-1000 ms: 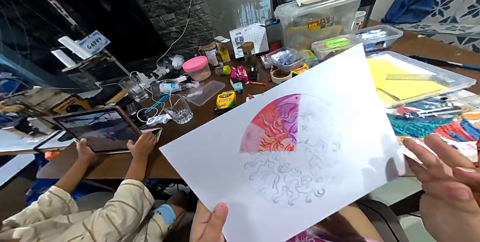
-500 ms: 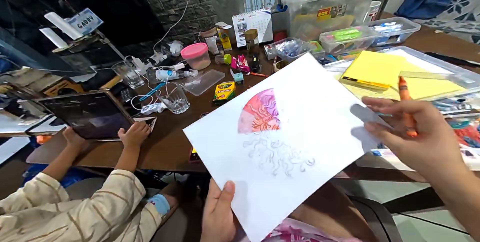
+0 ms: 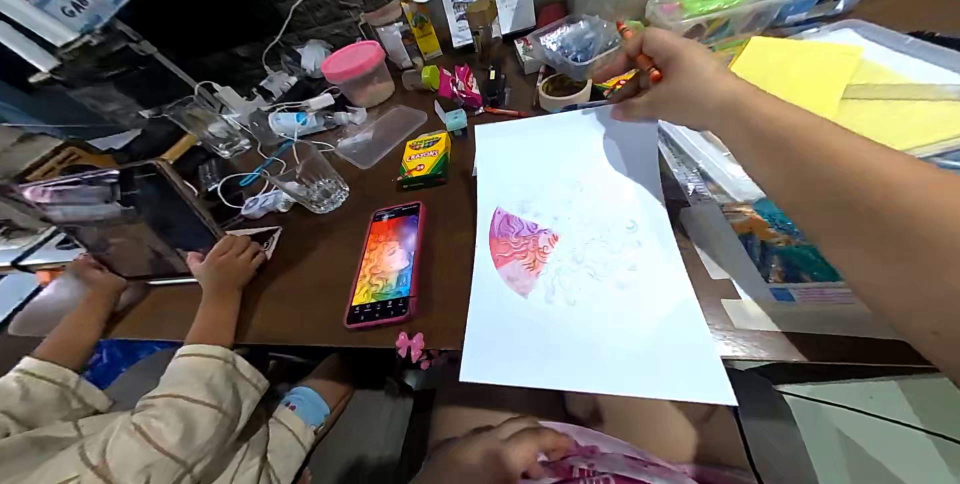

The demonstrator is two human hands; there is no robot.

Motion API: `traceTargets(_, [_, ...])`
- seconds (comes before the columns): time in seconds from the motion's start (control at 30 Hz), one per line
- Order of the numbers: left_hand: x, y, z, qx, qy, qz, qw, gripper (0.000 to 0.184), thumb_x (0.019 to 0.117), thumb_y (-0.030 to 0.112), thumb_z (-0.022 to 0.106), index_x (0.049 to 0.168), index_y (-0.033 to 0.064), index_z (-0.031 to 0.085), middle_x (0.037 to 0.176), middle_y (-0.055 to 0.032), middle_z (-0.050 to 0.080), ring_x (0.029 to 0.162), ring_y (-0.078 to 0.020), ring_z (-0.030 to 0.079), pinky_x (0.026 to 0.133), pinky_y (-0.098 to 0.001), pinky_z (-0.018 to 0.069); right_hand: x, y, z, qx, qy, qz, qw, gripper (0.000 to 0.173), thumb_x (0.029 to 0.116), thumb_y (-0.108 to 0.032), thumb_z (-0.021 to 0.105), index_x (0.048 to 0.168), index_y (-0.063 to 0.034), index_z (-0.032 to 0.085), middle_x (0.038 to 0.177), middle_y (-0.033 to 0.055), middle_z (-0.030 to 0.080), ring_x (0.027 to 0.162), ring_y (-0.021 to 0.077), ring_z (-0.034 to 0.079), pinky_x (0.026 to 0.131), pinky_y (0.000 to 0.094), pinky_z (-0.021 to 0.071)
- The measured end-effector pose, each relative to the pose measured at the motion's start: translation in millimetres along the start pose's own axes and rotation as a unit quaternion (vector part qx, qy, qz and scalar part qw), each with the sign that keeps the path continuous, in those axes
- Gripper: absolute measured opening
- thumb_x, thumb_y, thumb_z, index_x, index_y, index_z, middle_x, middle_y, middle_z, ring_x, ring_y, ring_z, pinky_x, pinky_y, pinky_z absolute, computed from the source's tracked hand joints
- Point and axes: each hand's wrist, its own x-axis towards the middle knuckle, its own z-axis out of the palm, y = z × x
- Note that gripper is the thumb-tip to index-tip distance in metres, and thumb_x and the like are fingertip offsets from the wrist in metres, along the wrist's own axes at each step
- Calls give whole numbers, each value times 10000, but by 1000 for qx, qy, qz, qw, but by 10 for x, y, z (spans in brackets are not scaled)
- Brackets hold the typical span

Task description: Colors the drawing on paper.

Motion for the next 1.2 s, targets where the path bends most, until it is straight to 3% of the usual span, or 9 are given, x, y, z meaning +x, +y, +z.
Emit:
traceTargets(0.07, [-100, 11, -142, 65, 23, -10, 998, 443, 1022, 364, 575, 1281, 15, 661, 1177, -170, 694, 980, -253, 705, 862, -448, 582, 109, 16, 9, -73, -50, 9, 996, 456, 804, 136, 755, 1193, -25, 579, 1237, 135, 673, 940, 233, 708, 830, 420, 591])
traceTargets(0.17, [-211, 32, -348, 58, 173, 67, 981, 324, 1042, 362, 563, 1141, 84, 696, 991, -52, 694, 859, -79, 653, 764, -254, 562, 118, 92, 53, -178, -52, -52, 981, 352, 878, -17, 775, 1204, 23, 648, 1155, 235, 686, 1051, 406, 669, 931, 623, 502])
traceTargets(0.27, [-155, -3, -505, 88, 316, 127, 936, 293, 1050, 475, 506, 1194, 263, 650, 1094, 135, 621, 1022, 61, 580, 877, -134, 490, -69, -113, 281, -66, -56, -72, 994, 149, 952, -133, 701, 1055, -29, 672, 950, 80, 673, 849, 165, 641, 792, 395, 539])
traceTargets(0.47, [197, -134, -520, 325, 372, 30, 869, 584, 1023, 627, 415, 1278, 171, 676, 1392, -118, 594, 1370, -264, 501, 1078, -467, 464, -334, -364, 772, 115, -204, -26, 972, 131, 855, -44, 704, 799, -117, 612, 755, -51, 606, 700, 23, 568, 641, 218, 468])
traceTargets(0.67, [449, -10, -278, 412, 392, -41, 821, 701, 1013, 639, 373, 1304, 72, 665, 1363, -234, 609, 1295, -428, 563, 1038, -631, 449, -413, -384, 929, 71, -219, -45, 972, 169, 848, -65, 744, 749, -117, 618, 782, -41, 569, 697, 10, 526, 610, 183, 412])
traceTargets(0.93, [519, 154, -309, 330, 391, -43, 858, 603, 1033, 542, 402, 1319, 73, 651, 1327, -156, 641, 1193, -305, 639, 919, -518, 544, -432, -383, 900, 178, -191, -49, 964, 85, 968, -66, 555, 1007, -110, 617, 791, -78, 606, 597, -29, 543, 533, 132, 462])
traceTargets(1.03, [544, 67, -519, 317, 360, -55, 876, 494, 1053, 395, 396, 1314, 62, 652, 1357, -123, 629, 1279, -277, 589, 1032, -497, 488, -360, -277, 836, 298, -204, -30, 932, 228, 1021, -116, 394, 1122, -157, 594, 722, -101, 647, 540, -20, 562, 489, 136, 473])
traceTargets(1.13, [571, 21, -619, 313, 342, -72, 883, 433, 1060, 312, 395, 1286, 82, 685, 1390, -89, 628, 1346, -258, 548, 1115, -462, 432, -334, -248, 795, 297, -221, -1, 929, 354, 1035, -153, 340, 1383, -158, 405, 688, -100, 610, 494, -19, 536, 446, 128, 451])
traceTargets(1.2, [587, 19, -631, 312, 346, -74, 882, 400, 1048, 264, 414, 1269, 87, 697, 1378, -79, 640, 1338, -247, 557, 1106, -443, 441, -332, -225, 797, 297, -220, 12, 929, 194, 1039, -157, 360, 1221, -146, 428, 655, -85, 624, 474, -8, 540, 437, 137, 449])
